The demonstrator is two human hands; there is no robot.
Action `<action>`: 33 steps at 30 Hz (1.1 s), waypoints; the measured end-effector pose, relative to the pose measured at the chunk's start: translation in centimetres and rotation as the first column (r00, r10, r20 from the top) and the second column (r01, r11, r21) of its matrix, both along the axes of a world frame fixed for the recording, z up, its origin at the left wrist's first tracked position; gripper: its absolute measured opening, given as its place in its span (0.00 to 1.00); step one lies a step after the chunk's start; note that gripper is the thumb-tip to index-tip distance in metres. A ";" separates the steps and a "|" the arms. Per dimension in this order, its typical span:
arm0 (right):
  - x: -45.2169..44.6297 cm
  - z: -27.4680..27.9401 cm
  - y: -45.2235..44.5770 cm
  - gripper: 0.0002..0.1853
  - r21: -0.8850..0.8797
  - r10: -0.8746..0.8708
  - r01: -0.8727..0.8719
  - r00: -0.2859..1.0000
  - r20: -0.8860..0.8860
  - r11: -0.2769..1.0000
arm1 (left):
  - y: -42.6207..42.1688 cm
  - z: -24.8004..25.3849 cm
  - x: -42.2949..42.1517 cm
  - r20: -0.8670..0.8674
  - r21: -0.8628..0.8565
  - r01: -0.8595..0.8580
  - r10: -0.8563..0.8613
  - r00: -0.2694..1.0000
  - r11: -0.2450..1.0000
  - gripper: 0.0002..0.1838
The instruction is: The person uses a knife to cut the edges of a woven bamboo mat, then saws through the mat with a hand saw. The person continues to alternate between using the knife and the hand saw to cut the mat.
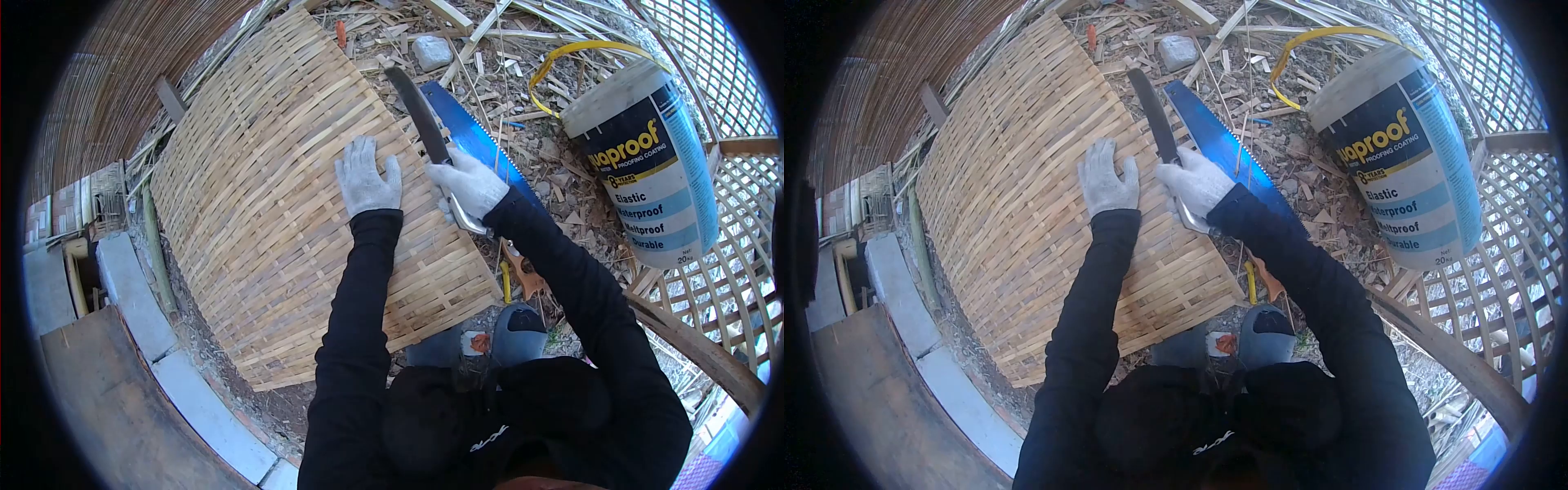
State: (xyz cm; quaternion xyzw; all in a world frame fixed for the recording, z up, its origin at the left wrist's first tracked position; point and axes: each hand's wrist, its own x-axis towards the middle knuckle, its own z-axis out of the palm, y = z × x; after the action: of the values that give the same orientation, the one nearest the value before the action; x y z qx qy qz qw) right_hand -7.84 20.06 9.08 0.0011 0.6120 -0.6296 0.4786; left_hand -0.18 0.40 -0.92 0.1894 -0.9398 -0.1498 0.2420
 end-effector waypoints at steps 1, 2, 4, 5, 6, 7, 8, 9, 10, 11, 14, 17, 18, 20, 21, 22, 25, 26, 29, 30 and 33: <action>-0.2 -0.1 0.2 0.16 0.020 0.035 -0.034 0.996 -0.080 0.999 | 0.0 0.0 0.0 0.005 -0.001 -0.002 0.002 1.000 1.000 0.28; -0.4 -0.4 0.6 0.17 0.043 0.071 -0.065 0.985 -0.158 0.997 | 0.0 -0.1 0.0 0.012 -0.001 -0.004 0.004 1.000 1.000 0.28; -0.9 -1.0 1.4 0.17 0.119 0.142 -0.108 0.934 -0.328 0.987 | -0.2 -0.2 0.1 0.022 0.016 0.005 -0.005 1.000 1.000 0.29; -0.8 -1.3 1.6 0.16 0.086 0.077 -0.057 0.963 -0.257 0.995 | -0.2 -0.3 0.1 0.027 0.026 0.008 -0.009 1.000 1.000 0.29; -0.7 -0.9 1.6 0.15 0.055 0.012 -0.002 0.983 -0.182 0.998 | -0.1 -0.4 0.2 0.027 0.026 0.006 -0.007 1.000 1.000 0.29; -0.6 -0.7 1.6 0.15 0.026 -0.053 0.056 0.993 -0.105 0.998 | -0.1 -0.4 0.2 0.027 0.025 0.006 -0.006 1.000 1.000 0.29; -0.7 -0.6 1.6 0.13 -0.001 -0.100 0.100 0.994 -0.043 0.995 | -0.2 -0.4 0.1 0.026 0.023 0.005 -0.005 1.000 1.000 0.29; -0.8 -0.6 1.7 0.12 -0.025 -0.146 0.147 0.989 0.021 0.989 | -0.2 -0.4 0.1 0.012 0.017 0.005 -0.005 1.000 1.000 0.29; -0.8 -0.6 2.0 0.11 -0.044 -0.192 0.196 0.977 0.088 0.980 | -0.1 -0.3 0.2 0.001 0.012 0.007 -0.007 1.000 1.000 0.28; -1.3 -0.7 2.3 0.12 -0.081 -0.151 0.166 0.974 0.169 0.983 | -0.1 -0.3 0.1 -0.014 0.007 0.008 -0.008 1.000 1.000 0.28; -2.2 0.5 3.3 0.12 -0.110 -0.036 0.082 0.929 0.370 0.991 | -0.2 -0.4 0.1 0.009 0.021 0.014 -0.014 1.000 1.000 0.29; -1.3 1.3 3.0 0.13 -0.168 0.062 0.001 0.929 0.365 0.986 | -0.2 -0.4 0.1 0.010 0.023 0.018 -0.018 1.000 1.000 0.29; -1.0 0.9 2.8 0.13 -0.211 0.033 0.037 0.947 0.320 0.977 | -0.1 -0.4 0.2 0.012 0.024 0.021 -0.021 1.000 0.999 0.29; -1.3 0.3 2.2 0.13 -0.202 -0.095 0.186 0.915 0.391 0.961 | -0.3 -0.4 0.1 0.008 0.022 0.020 -0.020 1.000 1.000 0.29; -1.1 0.3 1.7 0.13 -0.191 -0.156 0.259 0.889 0.430 0.947 | -0.2 -0.3 0.3 0.020 0.025 0.013 -0.013 1.000 1.000 0.29; -0.6 0.3 1.0 0.14 -0.154 -0.277 0.374 0.857 0.434 0.915 | -0.1 -0.1 0.3 0.029 0.030 0.006 -0.007 1.000 1.000 0.28; -0.2 0.1 -0.1 0.14 -0.156 -0.020 0.055 0.976 0.215 0.986 | -0.1 -0.4 0.1 0.023 0.027 0.002 -0.002 1.000 1.000 0.28; -0.1 0.5 0.4 0.14 -0.089 0.019 0.004 0.965 0.260 0.996 | -0.2 -0.7 0.0 0.022 0.020 0.004 -0.005 1.000 1.000 0.28; -0.8 -0.2 1.0 0.13 -0.143 -0.048 0.116 0.911 0.410 0.983 | -0.2 -0.4 0.1 0.002 0.020 0.015 -0.016 1.000 1.000 0.28; -0.8 0.0 0.8 0.13 -0.128 -0.100 0.160 0.918 0.385 0.979 | -0.2 -0.4 -0.2 0.003 0.020 0.013 -0.013 1.000 1.000 0.28; -0.9 -0.4 0.5 0.13 -0.139 -0.172 0.215 0.949 0.265 0.967 | -0.1 -0.2 0.0 0.012 0.026 0.007 -0.007 1.000 1.000 0.28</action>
State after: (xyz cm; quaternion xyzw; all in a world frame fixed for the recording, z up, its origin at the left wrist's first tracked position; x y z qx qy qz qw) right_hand -8.73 20.53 8.71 0.1010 0.4889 -0.7172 0.4862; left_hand -0.21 0.34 -1.11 0.1901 -0.9399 -0.1616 0.2332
